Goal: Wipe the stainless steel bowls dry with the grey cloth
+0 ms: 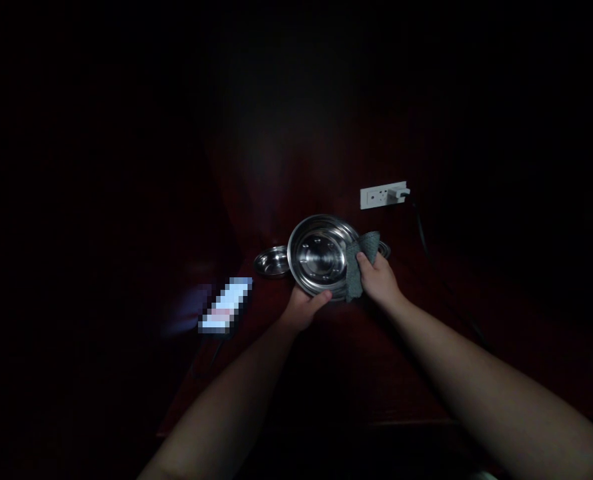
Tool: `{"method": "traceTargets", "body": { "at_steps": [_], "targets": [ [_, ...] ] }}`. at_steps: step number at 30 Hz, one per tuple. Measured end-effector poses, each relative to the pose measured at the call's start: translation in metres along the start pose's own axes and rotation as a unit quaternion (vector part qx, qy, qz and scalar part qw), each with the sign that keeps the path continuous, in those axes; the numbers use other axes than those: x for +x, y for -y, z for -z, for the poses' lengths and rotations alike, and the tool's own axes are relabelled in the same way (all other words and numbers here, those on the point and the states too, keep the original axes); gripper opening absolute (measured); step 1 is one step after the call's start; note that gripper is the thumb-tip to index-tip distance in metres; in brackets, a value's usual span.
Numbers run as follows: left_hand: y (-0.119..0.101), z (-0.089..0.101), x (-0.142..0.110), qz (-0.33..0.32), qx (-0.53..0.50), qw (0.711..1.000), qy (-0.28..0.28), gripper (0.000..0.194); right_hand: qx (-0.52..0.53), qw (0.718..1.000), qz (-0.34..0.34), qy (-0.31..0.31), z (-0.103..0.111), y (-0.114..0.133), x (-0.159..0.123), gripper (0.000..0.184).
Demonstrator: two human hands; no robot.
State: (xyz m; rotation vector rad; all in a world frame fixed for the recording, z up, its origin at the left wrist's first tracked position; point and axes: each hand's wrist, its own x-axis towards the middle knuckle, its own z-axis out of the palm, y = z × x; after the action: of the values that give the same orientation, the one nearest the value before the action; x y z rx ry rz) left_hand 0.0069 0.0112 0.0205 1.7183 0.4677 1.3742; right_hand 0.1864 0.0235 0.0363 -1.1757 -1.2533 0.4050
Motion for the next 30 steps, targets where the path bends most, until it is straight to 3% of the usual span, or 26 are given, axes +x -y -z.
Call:
{"method": "traceTargets", "body": {
  "at_steps": [8,30],
  "targets": [
    [0.0002,0.0007,-0.0001,0.014,-0.026,0.998,-0.046,0.057,0.009,1.000,0.012,0.006,0.0013,0.0046,-0.0023,0.039],
    [0.0005,0.0002,-0.0004,0.002,-0.005,0.999,-0.045,0.061,0.041,0.999,-0.006,0.006,0.0011,0.0027,-0.0003,0.040]
  ]
}}
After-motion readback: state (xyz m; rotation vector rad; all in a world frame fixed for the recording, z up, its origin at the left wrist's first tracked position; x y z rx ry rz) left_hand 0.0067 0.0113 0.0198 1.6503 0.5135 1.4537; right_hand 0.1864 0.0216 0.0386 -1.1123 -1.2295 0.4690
